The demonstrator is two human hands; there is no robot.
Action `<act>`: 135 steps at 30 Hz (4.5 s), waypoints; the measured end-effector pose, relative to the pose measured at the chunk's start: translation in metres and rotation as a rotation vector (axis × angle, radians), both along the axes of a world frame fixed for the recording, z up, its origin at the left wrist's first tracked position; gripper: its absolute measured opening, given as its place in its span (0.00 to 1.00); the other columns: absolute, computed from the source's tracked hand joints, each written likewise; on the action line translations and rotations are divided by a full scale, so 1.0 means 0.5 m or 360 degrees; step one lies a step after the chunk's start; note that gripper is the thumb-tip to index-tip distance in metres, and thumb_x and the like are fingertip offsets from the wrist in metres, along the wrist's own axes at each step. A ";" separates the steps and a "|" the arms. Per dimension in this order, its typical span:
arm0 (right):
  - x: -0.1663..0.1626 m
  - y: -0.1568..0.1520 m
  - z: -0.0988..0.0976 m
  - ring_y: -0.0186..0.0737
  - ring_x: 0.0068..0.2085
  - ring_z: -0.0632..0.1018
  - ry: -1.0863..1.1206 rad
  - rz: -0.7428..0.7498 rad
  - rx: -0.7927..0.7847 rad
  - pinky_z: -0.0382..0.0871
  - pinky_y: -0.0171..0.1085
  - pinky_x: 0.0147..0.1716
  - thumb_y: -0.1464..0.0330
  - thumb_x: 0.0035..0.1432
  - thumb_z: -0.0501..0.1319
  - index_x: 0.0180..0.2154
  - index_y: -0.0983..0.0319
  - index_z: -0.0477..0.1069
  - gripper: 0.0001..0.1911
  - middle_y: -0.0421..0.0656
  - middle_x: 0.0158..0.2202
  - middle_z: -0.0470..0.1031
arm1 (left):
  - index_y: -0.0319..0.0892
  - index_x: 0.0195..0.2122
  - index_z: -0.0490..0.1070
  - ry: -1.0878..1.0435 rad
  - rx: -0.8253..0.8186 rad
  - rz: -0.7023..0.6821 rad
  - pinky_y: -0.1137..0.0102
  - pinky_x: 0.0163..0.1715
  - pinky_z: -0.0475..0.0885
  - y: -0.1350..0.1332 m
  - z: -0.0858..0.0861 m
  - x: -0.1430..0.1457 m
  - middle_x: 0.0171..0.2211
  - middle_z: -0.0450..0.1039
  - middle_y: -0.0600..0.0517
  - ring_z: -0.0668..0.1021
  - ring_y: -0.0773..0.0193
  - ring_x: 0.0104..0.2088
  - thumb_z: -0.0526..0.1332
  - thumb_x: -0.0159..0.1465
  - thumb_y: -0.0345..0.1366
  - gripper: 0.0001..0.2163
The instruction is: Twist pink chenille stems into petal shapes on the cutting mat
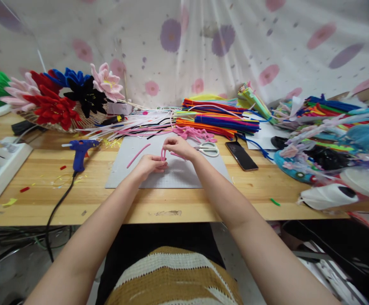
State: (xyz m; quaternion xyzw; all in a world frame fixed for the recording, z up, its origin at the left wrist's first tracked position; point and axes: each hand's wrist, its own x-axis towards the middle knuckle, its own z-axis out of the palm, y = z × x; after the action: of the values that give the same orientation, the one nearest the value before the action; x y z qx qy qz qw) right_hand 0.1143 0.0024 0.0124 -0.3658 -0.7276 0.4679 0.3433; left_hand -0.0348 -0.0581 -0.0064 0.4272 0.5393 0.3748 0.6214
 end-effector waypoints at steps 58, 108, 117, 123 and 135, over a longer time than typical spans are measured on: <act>-0.048 -0.003 -0.081 0.20 0.16 0.52 0.0972 0.0119 -0.1335 0.44 0.23 0.13 0.68 0.53 0.60 0.31 0.68 0.69 0.08 0.31 0.15 0.54 | 0.31 0.30 0.73 -0.0376 -0.0064 0.0121 0.77 0.22 0.72 -0.018 -0.031 0.002 0.26 0.76 0.45 0.78 0.65 0.25 0.64 0.48 0.22 0.07; 0.093 0.030 -0.045 0.41 0.40 0.68 -0.0801 -0.0693 0.0570 0.59 0.40 0.42 0.66 0.49 0.61 0.37 0.63 0.73 0.12 0.46 0.34 0.72 | 0.39 0.23 0.67 0.1614 0.0618 0.0443 0.63 0.43 0.62 0.059 0.001 -0.111 0.30 0.67 0.47 0.70 0.51 0.43 0.67 0.46 0.32 0.08; -0.014 -0.032 -0.027 0.43 0.42 0.69 -0.0984 -0.0362 0.0924 0.59 0.39 0.41 0.68 0.54 0.58 0.46 0.62 0.70 0.16 0.47 0.39 0.72 | 0.39 0.32 0.71 0.2202 0.1169 -0.0079 0.64 0.39 0.62 0.034 0.007 -0.069 0.36 0.69 0.41 0.71 0.52 0.41 0.54 0.59 0.32 0.07; -0.052 -0.040 -0.019 0.40 0.36 0.70 -0.0981 -0.0318 0.0838 0.57 0.37 0.34 0.67 0.55 0.56 0.29 0.62 0.72 0.08 0.47 0.32 0.73 | 0.42 0.35 0.73 0.2108 0.1334 -0.0150 0.64 0.38 0.62 0.011 0.038 -0.056 0.37 0.72 0.43 0.72 0.54 0.40 0.51 0.62 0.35 0.11; -0.027 -0.031 0.008 0.24 0.16 0.60 0.0368 -0.0203 -0.0418 0.50 0.28 0.17 0.68 0.47 0.60 0.22 0.64 0.65 0.08 0.34 0.16 0.64 | 0.34 0.31 0.73 -0.0128 0.0137 0.0101 0.66 0.34 0.72 0.006 0.031 0.000 0.29 0.75 0.44 0.78 0.62 0.31 0.63 0.54 0.34 0.08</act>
State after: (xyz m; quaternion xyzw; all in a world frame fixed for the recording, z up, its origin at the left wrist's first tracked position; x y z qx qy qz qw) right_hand 0.1007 -0.0129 0.0164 -0.3966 -0.5912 0.5752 0.4029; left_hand -0.0348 -0.0550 0.0089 0.4207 0.5107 0.4341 0.6113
